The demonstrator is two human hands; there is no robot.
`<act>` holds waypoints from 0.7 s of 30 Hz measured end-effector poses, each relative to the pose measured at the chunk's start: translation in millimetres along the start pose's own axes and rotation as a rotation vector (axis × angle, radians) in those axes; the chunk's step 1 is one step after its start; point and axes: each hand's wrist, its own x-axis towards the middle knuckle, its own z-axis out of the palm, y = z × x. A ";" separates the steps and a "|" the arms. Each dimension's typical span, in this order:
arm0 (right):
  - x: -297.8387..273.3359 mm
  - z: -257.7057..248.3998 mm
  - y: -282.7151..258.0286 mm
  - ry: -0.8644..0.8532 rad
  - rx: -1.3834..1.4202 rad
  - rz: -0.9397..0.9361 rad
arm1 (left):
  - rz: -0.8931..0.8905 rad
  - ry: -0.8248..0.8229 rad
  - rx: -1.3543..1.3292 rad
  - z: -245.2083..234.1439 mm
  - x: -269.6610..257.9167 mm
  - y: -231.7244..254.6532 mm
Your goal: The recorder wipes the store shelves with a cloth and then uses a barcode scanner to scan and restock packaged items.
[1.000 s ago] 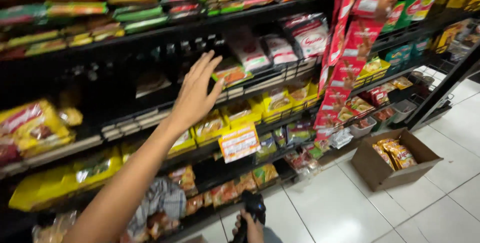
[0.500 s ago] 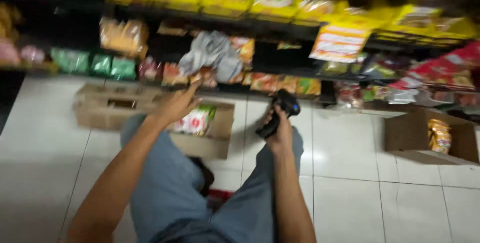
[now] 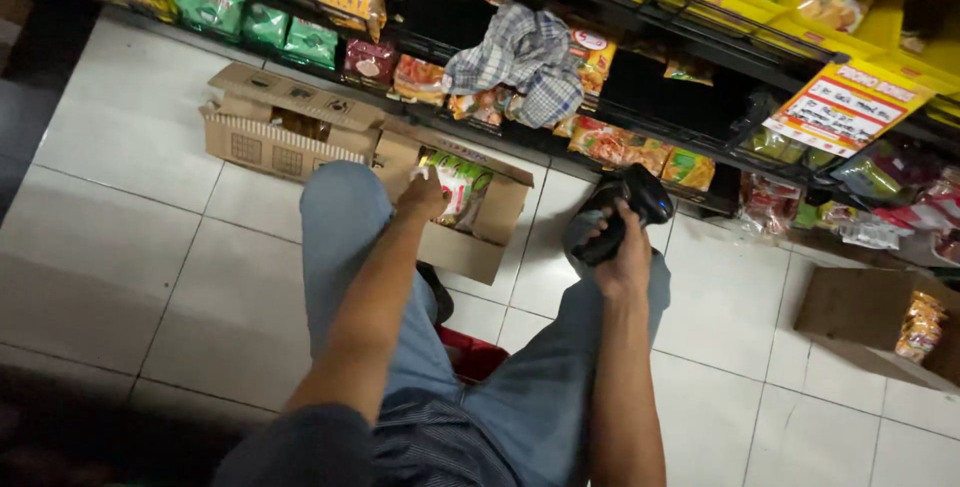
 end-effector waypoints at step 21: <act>-1.1 -10.2 2.7 0.154 -0.193 -0.109 | 0.085 0.410 -0.170 14.2 -9.6 27.5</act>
